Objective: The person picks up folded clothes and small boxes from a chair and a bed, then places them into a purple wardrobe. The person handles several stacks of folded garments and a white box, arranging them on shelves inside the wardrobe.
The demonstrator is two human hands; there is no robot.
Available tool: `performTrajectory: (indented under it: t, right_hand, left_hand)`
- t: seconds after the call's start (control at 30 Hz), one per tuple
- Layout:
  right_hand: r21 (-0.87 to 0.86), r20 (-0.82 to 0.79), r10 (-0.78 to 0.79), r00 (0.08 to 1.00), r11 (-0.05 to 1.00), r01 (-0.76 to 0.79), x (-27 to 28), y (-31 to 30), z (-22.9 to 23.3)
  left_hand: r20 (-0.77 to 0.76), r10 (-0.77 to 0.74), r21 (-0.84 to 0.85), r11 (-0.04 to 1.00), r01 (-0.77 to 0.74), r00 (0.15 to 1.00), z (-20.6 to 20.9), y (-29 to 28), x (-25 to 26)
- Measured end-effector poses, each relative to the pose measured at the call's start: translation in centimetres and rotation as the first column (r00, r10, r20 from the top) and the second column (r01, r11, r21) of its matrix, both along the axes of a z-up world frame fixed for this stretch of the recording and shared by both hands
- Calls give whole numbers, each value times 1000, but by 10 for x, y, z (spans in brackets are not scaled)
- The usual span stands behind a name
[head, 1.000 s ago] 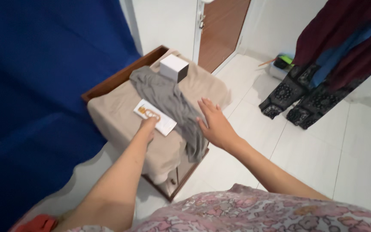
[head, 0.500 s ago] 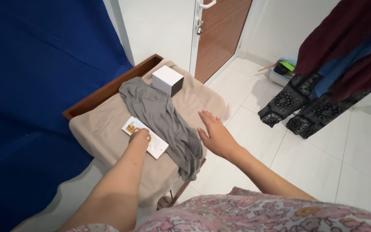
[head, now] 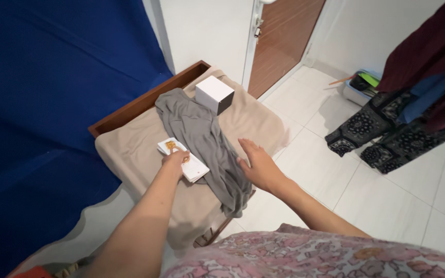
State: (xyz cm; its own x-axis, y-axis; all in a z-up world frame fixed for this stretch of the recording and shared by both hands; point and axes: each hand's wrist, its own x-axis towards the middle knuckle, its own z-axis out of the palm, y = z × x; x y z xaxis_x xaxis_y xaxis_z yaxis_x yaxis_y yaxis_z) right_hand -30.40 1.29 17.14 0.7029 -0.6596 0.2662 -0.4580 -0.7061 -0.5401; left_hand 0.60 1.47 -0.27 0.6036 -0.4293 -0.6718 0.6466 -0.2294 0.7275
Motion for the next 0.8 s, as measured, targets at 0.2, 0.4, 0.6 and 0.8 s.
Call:
performTrajectory:
  t: [0.2, 0.4, 0.6, 0.8]
  right_hand:
    - [159, 94, 75, 993, 983, -89, 18, 3, -9]
    - [401, 96, 186, 978, 892, -209, 62, 4, -37]
    - [781, 169, 204, 964, 570, -257, 98, 60, -12]
    - [853, 211, 254, 944, 423, -305, 120, 117, 17]
  left_hand:
    - [21, -95, -181, 979, 97, 995, -22, 44, 14]
    - [43, -175, -403, 898, 177, 984, 17, 98, -18]
    - [223, -150, -494, 835, 244, 963, 80, 161, -58]
    - [367, -22, -414, 891, 185, 930, 135, 249, -67]
